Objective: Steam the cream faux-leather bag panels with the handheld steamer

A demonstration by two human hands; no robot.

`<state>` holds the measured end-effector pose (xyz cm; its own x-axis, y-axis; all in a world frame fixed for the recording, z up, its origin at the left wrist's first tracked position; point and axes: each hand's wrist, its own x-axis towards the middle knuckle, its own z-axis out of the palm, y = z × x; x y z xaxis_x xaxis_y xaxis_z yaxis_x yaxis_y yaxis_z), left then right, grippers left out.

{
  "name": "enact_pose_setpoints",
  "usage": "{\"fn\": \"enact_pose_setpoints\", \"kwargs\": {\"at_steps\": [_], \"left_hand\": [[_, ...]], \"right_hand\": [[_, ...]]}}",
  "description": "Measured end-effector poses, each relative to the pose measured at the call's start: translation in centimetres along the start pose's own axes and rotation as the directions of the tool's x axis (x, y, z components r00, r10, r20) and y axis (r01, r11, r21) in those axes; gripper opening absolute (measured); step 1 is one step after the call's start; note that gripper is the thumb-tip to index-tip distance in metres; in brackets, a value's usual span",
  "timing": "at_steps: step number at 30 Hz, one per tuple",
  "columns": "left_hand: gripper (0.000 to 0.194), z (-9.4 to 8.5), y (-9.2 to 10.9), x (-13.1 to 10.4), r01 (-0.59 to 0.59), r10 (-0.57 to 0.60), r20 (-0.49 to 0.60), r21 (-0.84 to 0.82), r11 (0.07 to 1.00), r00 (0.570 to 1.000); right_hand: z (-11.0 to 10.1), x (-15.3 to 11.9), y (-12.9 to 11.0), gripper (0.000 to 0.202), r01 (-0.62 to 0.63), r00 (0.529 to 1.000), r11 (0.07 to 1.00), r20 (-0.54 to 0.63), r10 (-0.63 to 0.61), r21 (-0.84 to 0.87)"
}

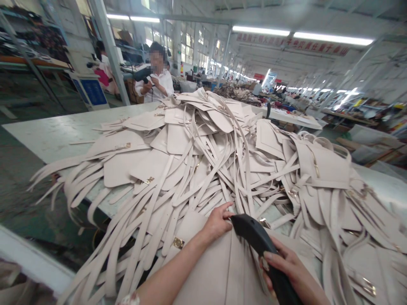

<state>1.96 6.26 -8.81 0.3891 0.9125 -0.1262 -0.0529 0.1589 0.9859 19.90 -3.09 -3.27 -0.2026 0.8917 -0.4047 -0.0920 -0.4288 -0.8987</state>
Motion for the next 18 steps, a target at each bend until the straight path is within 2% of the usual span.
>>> {"fn": "enact_pose_setpoints", "kwargs": {"at_steps": [4,7,11,15,18], "left_hand": [[0.072,0.2,0.1,-0.2,-0.033,0.036,-0.044,0.064,0.997,0.998],[0.058,0.5,0.0,-0.3,-0.046,0.059,-0.074,0.164,0.985,0.996],[0.031,0.7,-0.1,-0.5,-0.07,0.095,-0.084,0.258,0.963,0.992],[0.028,0.6,0.0,-0.6,-0.098,0.13,-0.079,0.319,0.942,0.988],[0.03,0.5,0.0,-0.5,-0.116,0.141,-0.051,0.33,0.937,0.989]], "right_hand": [[-1.4,0.3,-0.6,0.048,0.064,0.995,0.998,-0.079,-0.063,0.008],[-1.8,-0.2,-0.9,0.05,0.078,0.992,0.997,-0.097,-0.079,-0.017],[-1.3,-1.9,-0.9,0.068,0.071,0.986,0.994,-0.144,-0.083,-0.084],[-0.2,-3.4,-0.1,0.08,0.029,0.985,0.994,-0.166,-0.047,-0.104],[0.3,-3.6,0.6,0.082,0.009,0.99,0.995,-0.139,-0.023,-0.104]]}}
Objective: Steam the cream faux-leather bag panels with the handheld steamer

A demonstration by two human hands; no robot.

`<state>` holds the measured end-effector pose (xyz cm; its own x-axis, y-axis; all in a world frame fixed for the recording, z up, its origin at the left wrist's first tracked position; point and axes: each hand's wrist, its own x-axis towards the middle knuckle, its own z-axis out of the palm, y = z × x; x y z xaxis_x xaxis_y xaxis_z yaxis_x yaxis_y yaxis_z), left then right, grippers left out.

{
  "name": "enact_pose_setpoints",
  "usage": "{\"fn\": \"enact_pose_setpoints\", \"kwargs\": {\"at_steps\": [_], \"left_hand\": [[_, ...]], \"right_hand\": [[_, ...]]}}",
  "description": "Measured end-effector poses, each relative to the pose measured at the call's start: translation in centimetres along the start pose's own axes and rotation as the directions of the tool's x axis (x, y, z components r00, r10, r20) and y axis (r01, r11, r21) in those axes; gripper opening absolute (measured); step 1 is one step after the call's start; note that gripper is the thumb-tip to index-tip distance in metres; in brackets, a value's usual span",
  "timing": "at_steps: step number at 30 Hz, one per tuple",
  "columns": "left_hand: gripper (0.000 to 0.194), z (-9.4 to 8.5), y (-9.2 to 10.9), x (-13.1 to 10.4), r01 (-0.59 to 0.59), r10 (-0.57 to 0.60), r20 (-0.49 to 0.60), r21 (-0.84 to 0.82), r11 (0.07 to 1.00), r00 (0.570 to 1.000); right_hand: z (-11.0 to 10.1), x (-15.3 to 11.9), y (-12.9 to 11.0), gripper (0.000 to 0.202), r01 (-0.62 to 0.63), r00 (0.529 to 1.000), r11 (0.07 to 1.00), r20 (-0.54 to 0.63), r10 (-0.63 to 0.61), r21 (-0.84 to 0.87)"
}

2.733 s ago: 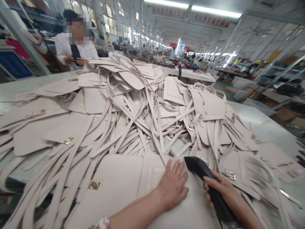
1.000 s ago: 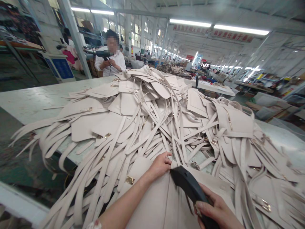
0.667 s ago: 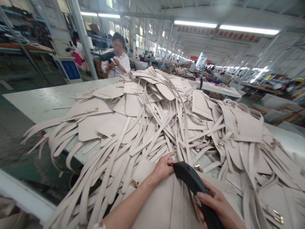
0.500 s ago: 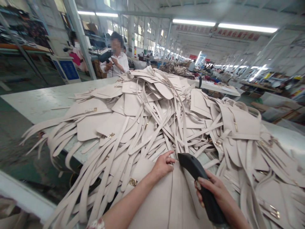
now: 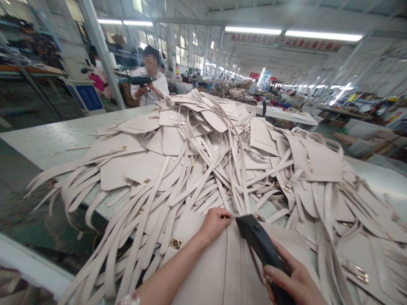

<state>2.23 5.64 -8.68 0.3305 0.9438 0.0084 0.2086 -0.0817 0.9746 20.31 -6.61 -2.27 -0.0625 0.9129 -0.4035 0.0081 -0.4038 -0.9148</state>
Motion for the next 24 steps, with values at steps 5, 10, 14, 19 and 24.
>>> {"fn": "enact_pose_setpoints", "kwargs": {"at_steps": [5,10,14,19,24], "left_hand": [[0.028,0.1,-0.3,0.5,-0.017,0.016,0.039,0.017,1.0,0.999],[0.022,-0.1,0.3,-0.2,-0.073,0.069,0.052,0.09,0.993,0.996],[0.015,-0.5,1.1,-1.0,-0.308,0.245,0.235,0.292,0.905,0.941],[0.023,-0.6,0.5,-0.8,-0.255,0.182,0.237,0.329,0.909,0.954],[0.03,-0.7,0.0,-0.8,-0.2,0.144,0.194,0.314,0.928,0.97]], "right_hand": [[0.8,1.4,0.0,0.079,0.002,0.999,0.998,0.05,-0.005,0.063],[1.3,2.0,-0.6,0.08,0.047,0.999,0.992,-0.002,-0.047,0.118],[0.8,0.7,-0.4,0.079,0.015,1.0,0.999,-0.005,-0.015,0.034],[0.1,-0.4,1.2,0.082,-0.007,0.997,0.997,0.07,0.012,-0.073],[0.0,0.2,2.3,0.079,-0.069,0.993,0.996,0.095,0.074,-0.056]]}}
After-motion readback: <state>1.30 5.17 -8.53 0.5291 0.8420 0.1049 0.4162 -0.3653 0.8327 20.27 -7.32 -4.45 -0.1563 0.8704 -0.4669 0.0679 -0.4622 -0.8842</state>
